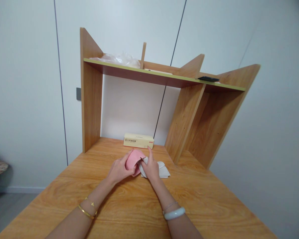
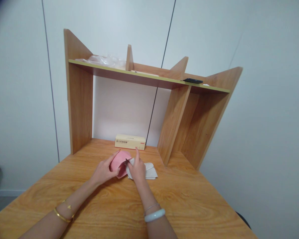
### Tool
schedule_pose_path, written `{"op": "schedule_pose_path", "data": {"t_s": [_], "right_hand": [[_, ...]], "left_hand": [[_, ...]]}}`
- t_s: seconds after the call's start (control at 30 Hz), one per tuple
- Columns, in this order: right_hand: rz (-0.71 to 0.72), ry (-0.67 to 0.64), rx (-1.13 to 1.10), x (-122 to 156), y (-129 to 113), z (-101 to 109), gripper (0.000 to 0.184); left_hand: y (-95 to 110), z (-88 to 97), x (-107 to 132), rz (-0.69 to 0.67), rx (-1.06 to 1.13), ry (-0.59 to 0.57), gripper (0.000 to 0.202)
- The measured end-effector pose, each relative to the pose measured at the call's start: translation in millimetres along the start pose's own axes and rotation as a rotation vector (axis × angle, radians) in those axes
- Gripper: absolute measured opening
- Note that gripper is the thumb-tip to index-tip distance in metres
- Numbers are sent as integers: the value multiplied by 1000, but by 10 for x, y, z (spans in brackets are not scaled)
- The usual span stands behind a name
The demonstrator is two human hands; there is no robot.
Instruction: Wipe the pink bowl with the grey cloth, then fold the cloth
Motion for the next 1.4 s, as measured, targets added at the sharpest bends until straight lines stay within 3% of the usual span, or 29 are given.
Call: {"op": "schedule_pose_path", "data": {"t_s": [0.17,0.33,0.43,0.53,0.7,0.83,1.03,1.2,1.4], "right_hand": [[-16,-1,-123,10,33,-38,62],[-102,41,-279,3,66,-52,59],[-149,95,-400,-13,75,-77,56],[-180,107,-467,-29,74,-118,53],[-255,1,-312,-31,53,-119,57],[-304,-112,-25,-26,16,-31,63],[-182,-110,196,-27,-57,85,70],[-110,-85,186,-1,-42,50,71],[-121,-49,-14,10,11,-23,63]], "left_hand": [[-12,-27,-8,5,62,26,62],[-93,-82,-45,-12,291,97,67],[-120,-158,-49,-38,375,77,80],[-104,-223,-42,-76,447,31,80],[-106,-245,-41,16,459,-23,74],[-77,-134,-36,7,301,62,71],[-48,-28,-10,57,45,51,71],[-14,-7,17,13,-5,40,73],[-36,-25,1,-31,72,92,67]]}}
Point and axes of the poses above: each hand's wrist, its own x-axis away from the middle knuckle, its own z-axis out of the back of the hand, y = z × x, the point moved 4 cm from there along -x, towards the middle knuckle, and after that the axes turned 3 degrees about -x, right-handed, at the moved point
